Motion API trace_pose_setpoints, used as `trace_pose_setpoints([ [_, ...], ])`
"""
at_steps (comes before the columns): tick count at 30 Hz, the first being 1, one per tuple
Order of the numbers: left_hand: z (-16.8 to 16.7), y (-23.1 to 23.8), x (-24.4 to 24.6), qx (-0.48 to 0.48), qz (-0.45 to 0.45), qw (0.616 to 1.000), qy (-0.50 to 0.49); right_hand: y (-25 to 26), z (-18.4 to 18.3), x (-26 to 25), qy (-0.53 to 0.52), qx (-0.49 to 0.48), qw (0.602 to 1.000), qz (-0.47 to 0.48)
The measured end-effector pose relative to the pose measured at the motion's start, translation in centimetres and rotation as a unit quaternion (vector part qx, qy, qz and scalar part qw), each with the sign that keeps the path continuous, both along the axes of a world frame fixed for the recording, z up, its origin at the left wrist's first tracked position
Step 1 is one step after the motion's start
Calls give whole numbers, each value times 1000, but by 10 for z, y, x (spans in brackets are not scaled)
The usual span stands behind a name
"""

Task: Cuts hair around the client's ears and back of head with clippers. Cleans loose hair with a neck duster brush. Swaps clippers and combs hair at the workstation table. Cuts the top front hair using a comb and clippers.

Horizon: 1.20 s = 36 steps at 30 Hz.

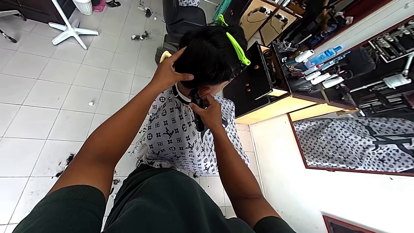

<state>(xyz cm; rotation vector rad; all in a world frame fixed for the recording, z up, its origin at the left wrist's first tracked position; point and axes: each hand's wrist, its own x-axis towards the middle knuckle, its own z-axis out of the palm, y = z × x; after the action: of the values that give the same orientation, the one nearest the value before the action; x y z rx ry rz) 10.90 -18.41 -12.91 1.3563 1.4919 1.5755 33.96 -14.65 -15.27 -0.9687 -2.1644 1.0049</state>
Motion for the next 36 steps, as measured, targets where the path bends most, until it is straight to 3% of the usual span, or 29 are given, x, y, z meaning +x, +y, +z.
trace_pose_setpoints([
  [11,2,-10,-4,-14,-12,1000,-6,-13,4,11,-8,-15,1000,4],
  [15,-14,-50,16,65,141,988,-4,-28,-4,46,71,-80,994,38],
  [17,-23,-68,35,43,42,998,30,-36,-10,64,122,-118,985,33],
  [19,-18,-71,44,12,-156,988,-1,-43,-15,81,161,-147,976,9],
  [21,-17,-57,47,53,-212,975,-50,-43,-21,94,200,-166,966,-15],
  [23,-13,-43,47,-26,-224,974,17,-45,-25,106,249,-195,948,-32],
  [25,-4,-34,59,-200,-301,920,152,-48,-32,119,294,-220,929,-39],
  [27,15,-28,86,-215,-371,882,194,-49,-38,132,340,-226,913,-30],
  [30,40,-9,127,-75,-304,950,8,-56,-48,145,449,-271,851,-26],
  [32,33,23,152,-29,-225,971,-81,-62,-50,154,500,-326,802,-2],
  [34,25,45,163,-115,-237,959,-101,-65,-47,169,497,-389,775,17],
  [36,28,51,165,-154,-262,951,-51,-62,-43,188,441,-433,785,44],
])
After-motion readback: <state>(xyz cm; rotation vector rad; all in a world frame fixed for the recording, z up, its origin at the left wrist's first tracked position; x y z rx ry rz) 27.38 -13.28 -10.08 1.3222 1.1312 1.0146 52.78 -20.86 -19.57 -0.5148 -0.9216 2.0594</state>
